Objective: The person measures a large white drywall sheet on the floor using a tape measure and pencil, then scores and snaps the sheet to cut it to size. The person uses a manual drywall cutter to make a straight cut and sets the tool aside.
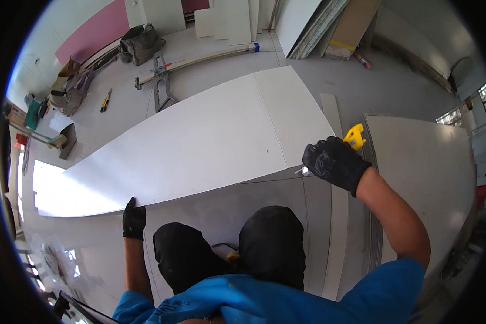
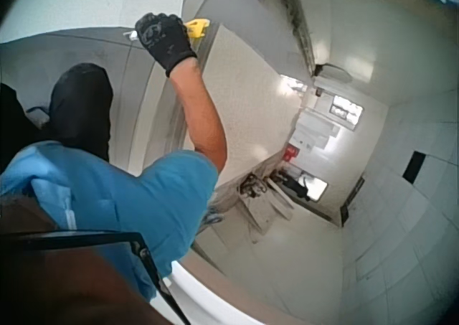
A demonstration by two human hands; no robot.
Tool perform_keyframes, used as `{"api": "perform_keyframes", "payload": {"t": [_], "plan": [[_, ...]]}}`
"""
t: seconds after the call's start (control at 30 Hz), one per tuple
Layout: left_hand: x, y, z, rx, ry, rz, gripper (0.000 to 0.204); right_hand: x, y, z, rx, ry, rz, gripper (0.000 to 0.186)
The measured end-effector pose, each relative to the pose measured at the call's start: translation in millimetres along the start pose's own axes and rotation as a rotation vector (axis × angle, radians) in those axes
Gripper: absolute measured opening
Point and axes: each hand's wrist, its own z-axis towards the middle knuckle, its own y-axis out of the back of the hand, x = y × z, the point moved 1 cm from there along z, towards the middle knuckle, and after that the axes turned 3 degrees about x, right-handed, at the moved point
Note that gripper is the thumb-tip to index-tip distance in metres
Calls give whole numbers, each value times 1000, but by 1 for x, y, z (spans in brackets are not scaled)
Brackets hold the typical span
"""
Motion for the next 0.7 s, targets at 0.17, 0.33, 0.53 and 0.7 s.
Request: {"api": "perform_keyframes", "payload": {"t": [0.17, 0.33, 0.53, 0.7], "plan": [[15, -80, -16, -243, -39, -222, 18, -7, -2, 9, -117, -1, 27, 24], [23, -111, 12, -401, -35, -420, 13, 5, -41, -32, 288, -58, -153, 38], [42, -20, -43, -746, -321, 1214, 54, -5, -38, -3, 386, 153, -143, 35], [26, -90, -26, -265, -295, 2035, 104, 1, -46, -17, 384, 206, -297, 37]]}}
